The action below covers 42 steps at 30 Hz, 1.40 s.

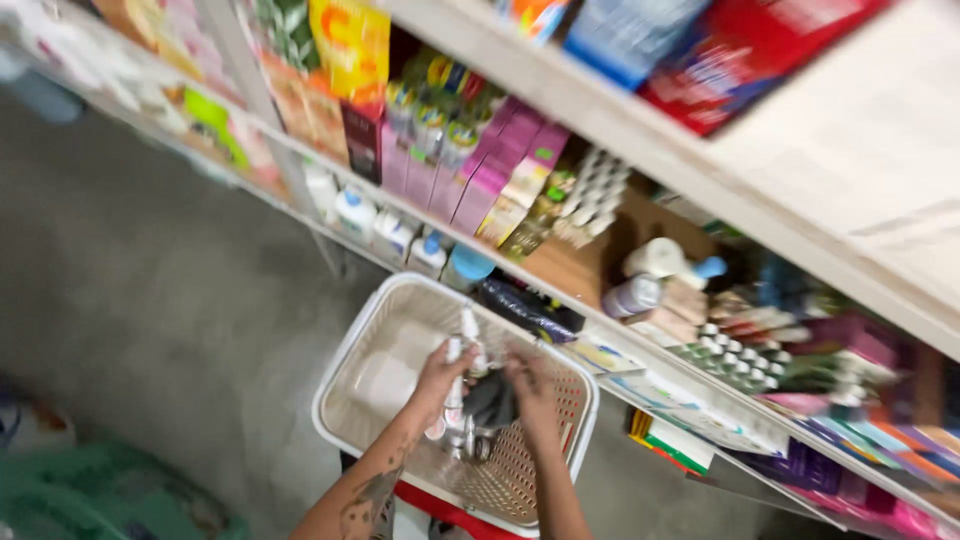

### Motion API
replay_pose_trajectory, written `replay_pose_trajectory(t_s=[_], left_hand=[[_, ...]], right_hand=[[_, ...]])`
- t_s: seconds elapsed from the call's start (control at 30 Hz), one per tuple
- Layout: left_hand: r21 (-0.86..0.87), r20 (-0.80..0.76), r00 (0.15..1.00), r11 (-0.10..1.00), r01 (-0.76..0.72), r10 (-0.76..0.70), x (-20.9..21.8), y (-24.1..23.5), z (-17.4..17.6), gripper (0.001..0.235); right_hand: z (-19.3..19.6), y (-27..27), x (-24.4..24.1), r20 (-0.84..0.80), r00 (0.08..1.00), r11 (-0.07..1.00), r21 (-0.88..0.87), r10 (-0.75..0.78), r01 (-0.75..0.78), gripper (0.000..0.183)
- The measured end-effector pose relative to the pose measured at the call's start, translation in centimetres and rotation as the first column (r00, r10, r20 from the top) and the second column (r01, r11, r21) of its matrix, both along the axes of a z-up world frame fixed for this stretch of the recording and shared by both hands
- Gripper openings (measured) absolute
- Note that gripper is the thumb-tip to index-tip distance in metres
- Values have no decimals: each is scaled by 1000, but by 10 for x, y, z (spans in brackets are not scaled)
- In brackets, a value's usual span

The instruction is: Selecting various personal care and health items from store shelves and placing them into a shopping basket.

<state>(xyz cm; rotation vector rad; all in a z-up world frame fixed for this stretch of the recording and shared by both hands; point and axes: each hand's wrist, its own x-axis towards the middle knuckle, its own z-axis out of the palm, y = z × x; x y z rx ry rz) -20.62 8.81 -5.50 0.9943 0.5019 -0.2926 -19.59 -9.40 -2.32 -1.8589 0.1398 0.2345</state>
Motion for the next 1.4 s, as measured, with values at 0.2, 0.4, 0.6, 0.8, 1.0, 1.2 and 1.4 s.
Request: replay_pose_trajectory(t_s=[0.2,0.4,0.6,0.8,1.0,1.2,1.4], left_hand=[[168,109,994,985,-30,12,14,-1,47,37],[560,210,806,744,366,-554,2,10,125,36],[418,385,879,902,104,-280,51,-3,107,38],[401,696,577,898,181,-427,65,-27,78,36],[719,394,760,688,95,-516,50,-49,172,67],[898,401,665,412,-151,-630,36,-57,208,34],[126,374,916,987,103,-143,71,-75,154,53]], right_hand=[[103,41,-20,390,918,989,92,69,-113,58],[105,66,17,72,943,913,284,-326,294,84],[146,100,-15,407,879,965,183,-248,187,61],[181,77,-3,718,657,955,36,-229,294,81],[153,11,38,355,830,882,365,-429,300,41],[112,-32,70,245,857,844,426,-453,324,53],[180,7,34,-91,903,835,351,-421,425,34]])
